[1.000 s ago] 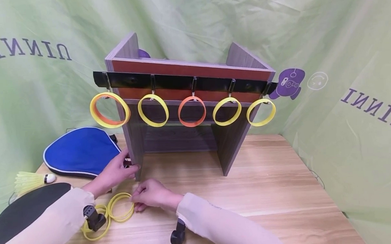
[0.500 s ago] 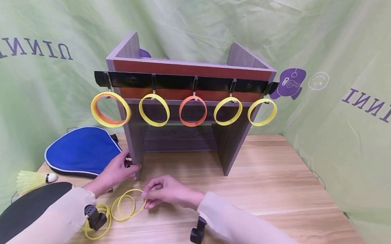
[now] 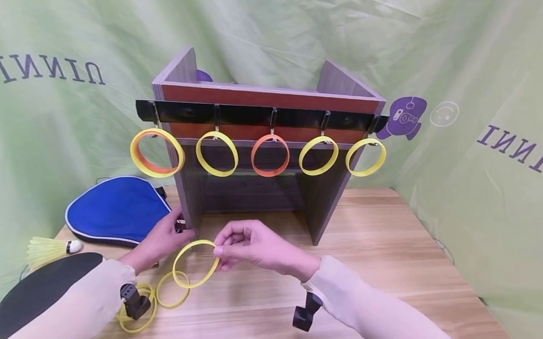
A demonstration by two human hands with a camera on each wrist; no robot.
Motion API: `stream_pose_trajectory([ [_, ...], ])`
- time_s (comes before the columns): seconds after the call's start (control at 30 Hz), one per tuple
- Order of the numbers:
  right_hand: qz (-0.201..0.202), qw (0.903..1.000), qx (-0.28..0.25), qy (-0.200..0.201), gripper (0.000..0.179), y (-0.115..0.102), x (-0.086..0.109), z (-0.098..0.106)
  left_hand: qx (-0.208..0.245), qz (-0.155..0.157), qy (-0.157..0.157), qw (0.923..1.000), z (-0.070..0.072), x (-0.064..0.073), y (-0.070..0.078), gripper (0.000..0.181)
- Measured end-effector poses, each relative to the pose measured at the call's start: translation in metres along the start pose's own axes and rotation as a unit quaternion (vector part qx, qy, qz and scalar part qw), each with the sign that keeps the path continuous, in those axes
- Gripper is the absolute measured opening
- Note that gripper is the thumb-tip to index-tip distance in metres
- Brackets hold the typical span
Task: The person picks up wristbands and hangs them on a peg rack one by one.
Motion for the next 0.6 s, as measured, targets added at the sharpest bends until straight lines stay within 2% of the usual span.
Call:
stream_pose_trajectory([
  [0.17,0.050,0.9984,0.011,0.024,0.021,-0.036,0.006,0.004,0.018,-0.011,-0.001,0.9998,0.002,0.000,-0.003,0.050],
  [0.23,0.070,0.9967,0.006,0.041,0.021,-0.049,0.009,0.007,0.017,-0.014,0.001,0.9998,0.002,0.001,-0.003,0.051],
  [0.33,0.100,0.9921,-0.017,0.073,0.018,-0.065,0.012,0.011,0.018,0.000,0.005,0.9998,0.002,0.002,-0.004,0.058],
  [0.43,0.132,0.9838,-0.054,0.109,0.011,-0.079,0.015,0.014,0.018,0.022,0.002,0.9996,0.000,0.001,-0.004,0.060],
  [0.6,0.181,0.9623,-0.117,0.166,0.017,-0.093,0.017,0.019,0.019,0.027,-0.007,0.9994,-0.002,0.000,-0.004,0.062],
])
Point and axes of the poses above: each hand's wrist, its own x-axis away from the middle knuckle, its own z-axis out of the back of the hand, y = z × x, the point moved 5 cm from there along -x, towards the middle knuckle, and after that the axes turned 1 degree about -z, right-handed, at the moved point
